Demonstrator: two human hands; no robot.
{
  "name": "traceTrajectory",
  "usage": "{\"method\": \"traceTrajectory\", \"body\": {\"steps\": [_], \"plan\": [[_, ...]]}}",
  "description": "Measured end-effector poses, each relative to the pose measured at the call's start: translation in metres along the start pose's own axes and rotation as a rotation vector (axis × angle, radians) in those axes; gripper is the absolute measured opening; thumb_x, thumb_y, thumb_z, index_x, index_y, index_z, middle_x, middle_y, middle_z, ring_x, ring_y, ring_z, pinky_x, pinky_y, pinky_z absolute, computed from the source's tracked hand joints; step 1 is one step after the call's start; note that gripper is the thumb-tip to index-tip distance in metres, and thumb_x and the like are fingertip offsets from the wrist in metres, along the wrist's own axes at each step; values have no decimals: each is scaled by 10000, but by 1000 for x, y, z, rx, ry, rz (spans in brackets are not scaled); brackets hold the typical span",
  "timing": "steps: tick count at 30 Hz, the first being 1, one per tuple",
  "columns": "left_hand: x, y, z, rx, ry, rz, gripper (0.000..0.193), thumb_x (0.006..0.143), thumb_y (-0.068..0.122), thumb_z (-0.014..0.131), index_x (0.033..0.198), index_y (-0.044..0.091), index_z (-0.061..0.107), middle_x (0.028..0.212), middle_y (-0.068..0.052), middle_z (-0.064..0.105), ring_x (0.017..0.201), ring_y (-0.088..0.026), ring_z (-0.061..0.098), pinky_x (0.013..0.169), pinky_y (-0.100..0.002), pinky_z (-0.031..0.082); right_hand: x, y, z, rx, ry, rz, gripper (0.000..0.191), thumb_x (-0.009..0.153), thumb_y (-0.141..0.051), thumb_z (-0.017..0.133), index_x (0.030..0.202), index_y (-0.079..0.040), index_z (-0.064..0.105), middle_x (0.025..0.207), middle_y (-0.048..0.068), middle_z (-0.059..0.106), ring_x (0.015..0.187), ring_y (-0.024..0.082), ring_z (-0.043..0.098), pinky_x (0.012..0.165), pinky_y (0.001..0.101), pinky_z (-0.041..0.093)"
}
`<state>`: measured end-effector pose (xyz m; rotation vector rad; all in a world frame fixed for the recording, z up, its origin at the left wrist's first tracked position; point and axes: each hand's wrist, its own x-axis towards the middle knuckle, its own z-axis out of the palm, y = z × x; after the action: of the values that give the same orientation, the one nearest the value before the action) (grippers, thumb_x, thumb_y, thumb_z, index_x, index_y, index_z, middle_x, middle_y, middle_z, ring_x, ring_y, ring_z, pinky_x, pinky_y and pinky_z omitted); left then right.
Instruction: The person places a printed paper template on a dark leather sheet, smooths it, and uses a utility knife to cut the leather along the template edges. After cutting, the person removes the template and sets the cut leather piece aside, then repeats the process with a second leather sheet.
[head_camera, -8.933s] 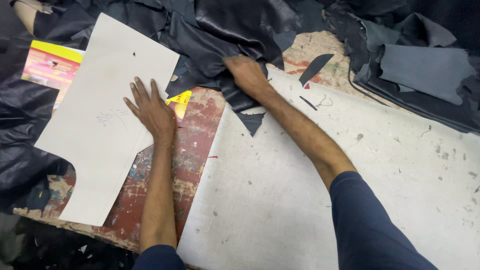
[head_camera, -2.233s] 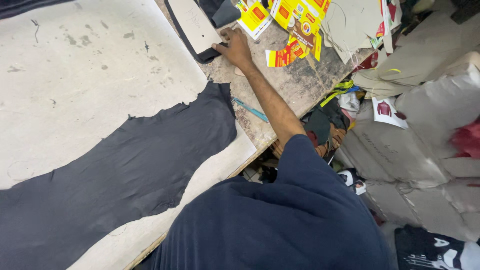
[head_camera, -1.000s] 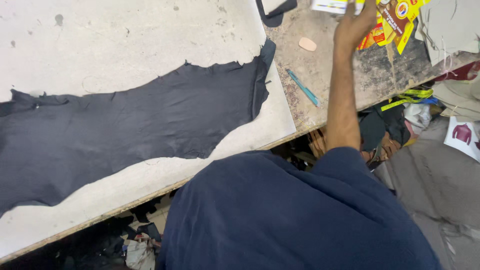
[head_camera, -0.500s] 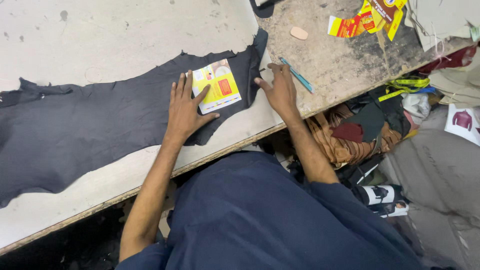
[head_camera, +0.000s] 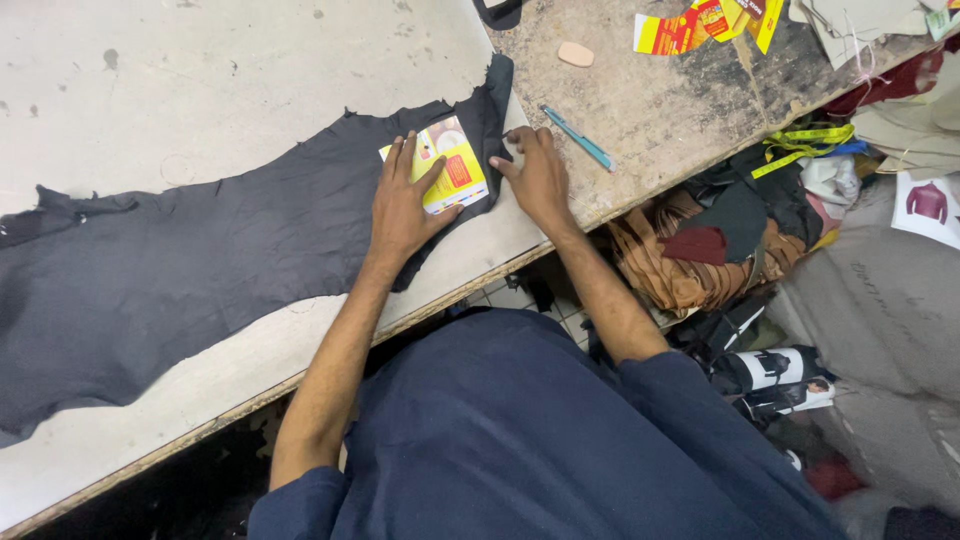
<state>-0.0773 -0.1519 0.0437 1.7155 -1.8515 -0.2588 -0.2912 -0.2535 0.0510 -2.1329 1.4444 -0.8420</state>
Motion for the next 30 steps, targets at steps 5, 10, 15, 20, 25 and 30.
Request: {"method": "traceTrajectory", "body": {"steps": [5,10,15,20,25,30], "plan": [[-3,0,-16,119,-80,-55,823,634,456,938,1365,167,690,1592,-257,321,1485,-437,263,1198,-589,218,6,13,4,-156,-30,-42,231,871,-173,832,872,-14,665,884,135,622,858,325,627,748,457,506],[-18,-8,-26,28,-63,-106,821,634,411,964,1366,163,689,1646,-235,289,1529,-408,257,1243,-542,260,1,43,-17,289,-175,298,180,907,-61,769,978,-1,615,785,97,660,647,190,705,554,329,560],[-4,5,-2,-145,-63,-103,779,648,328,948,1364,150,699,1656,-256,250,1534,-440,227,1202,-500,341,-9,36,-22,332,-113,251,324,873,25,768,1136,25,580,756,112,612,576,161,698,458,321,548],[19,19,13,-103,-74,-62,719,644,318,950,1305,145,726,1641,-269,257,1512,-446,254,1188,-496,354,-22,30,-38,194,-119,214,533,896,-4,751,1385,-19,540,749,121,669,603,180,684,540,343,538],[24,26,12,-34,-71,-52,714,642,339,958,1295,153,739,1610,-263,303,1485,-443,287,1171,-502,354,-15,48,-60,-157,76,-39,427,861,-34,777,1273,-39,664,1017,137,678,839,287,665,709,419,549],[23,31,13,-14,-74,-79,712,624,339,961,1279,164,744,1612,-236,331,1492,-417,305,1178,-479,370,13,83,-55,-430,141,-310,342,862,-91,781,1198,-66,722,1063,89,655,961,309,603,785,453,500]]}}
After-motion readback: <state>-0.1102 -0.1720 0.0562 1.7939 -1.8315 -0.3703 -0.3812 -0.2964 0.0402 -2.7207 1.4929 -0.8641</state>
